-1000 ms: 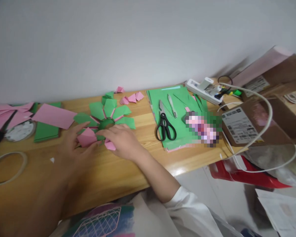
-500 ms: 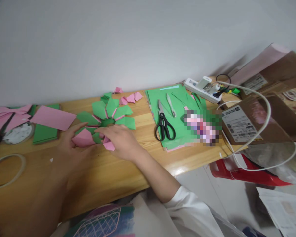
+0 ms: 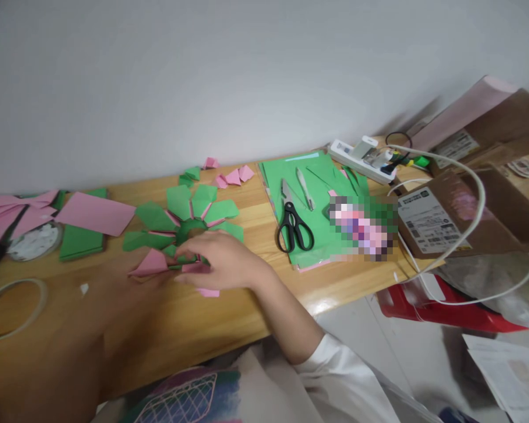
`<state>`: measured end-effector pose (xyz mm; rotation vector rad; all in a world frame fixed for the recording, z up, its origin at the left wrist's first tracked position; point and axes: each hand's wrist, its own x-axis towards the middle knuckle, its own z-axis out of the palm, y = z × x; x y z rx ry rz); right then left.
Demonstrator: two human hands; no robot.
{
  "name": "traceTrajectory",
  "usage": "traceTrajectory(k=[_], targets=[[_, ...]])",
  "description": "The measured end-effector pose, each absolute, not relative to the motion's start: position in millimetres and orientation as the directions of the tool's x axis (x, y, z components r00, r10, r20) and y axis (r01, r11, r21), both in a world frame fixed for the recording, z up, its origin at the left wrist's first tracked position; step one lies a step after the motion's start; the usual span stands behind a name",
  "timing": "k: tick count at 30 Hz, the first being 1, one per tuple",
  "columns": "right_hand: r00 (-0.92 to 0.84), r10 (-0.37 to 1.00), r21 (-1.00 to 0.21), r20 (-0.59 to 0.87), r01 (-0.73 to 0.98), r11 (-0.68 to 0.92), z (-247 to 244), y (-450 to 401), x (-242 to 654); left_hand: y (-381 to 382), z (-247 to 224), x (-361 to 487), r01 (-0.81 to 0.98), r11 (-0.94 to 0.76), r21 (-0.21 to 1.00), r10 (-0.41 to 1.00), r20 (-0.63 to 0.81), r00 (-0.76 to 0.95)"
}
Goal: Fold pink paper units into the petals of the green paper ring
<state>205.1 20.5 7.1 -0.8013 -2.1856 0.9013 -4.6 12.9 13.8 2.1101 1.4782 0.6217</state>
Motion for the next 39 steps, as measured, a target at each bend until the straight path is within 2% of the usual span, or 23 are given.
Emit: traceTrajectory(k=[2, 5, 7, 9, 10, 12, 15, 16, 17, 26, 33, 39], targets=[[-0.630, 0.719, -0.711, 0.295, 0.358, 0.605, 4, 20, 201, 13, 16, -4, 0.710, -0.348, 0.612, 0.925, 0.102, 0.366], [-0.585, 0.743, -0.725, 0.326, 0.349, 0.593, 10, 19, 199, 13, 16, -5, 0.711, -0.371, 0.597, 0.913, 0.092, 0.398], [-0.445, 0.816, -0.746, 0.370, 0.381, 0.546, 17, 18, 207, 13, 15, -5, 0.719, -0.345, 0.603, 0.918, 0.056, 0.393], [-0.202, 0.884, -0.744, 0.421, 0.480, 0.464, 20, 13, 229, 12, 15, -4, 0.718, -0.318, 0.619, 0.926, 0.040, 0.376], [-0.042, 0.891, -0.733, 0.452, 0.552, 0.397, 19, 9, 244, 11, 15, -4, 0.714, -0.312, 0.626, 0.928, 0.042, 0.369], [0.294, 0.811, -0.674, 0.505, 0.722, 0.158, 9, -2, 285, 11, 16, -3, 0.700, -0.324, 0.636, 0.928, 0.069, 0.367], [0.551, 0.595, -0.521, 0.585, 0.818, -0.244, -15, -26, 351, 10, 18, -2, 0.676, -0.362, 0.642, 0.918, 0.121, 0.376], [0.570, 0.562, -0.468, 0.599, 0.819, -0.332, -23, -34, 370, 10, 18, -2, 0.675, -0.366, 0.640, 0.918, 0.132, 0.373], [0.576, 0.555, -0.456, 0.601, 0.817, -0.354, -31, -42, 386, 9, 18, -2, 0.676, -0.367, 0.639, 0.919, 0.136, 0.371], [0.443, 0.652, -0.277, 0.616, 0.896, -0.347, -62, -63, 414, 7, 12, -4, 0.671, -0.360, 0.648, 0.923, 0.141, 0.358], [0.496, 0.661, -0.320, 0.562, 0.868, -0.380, -64, -62, 415, 7, 16, -2, 0.680, -0.341, 0.649, 0.930, 0.130, 0.343], [0.489, 0.660, -0.321, 0.571, 0.873, -0.368, -67, -62, 416, 6, 21, 0, 0.691, -0.304, 0.656, 0.941, 0.096, 0.324]])
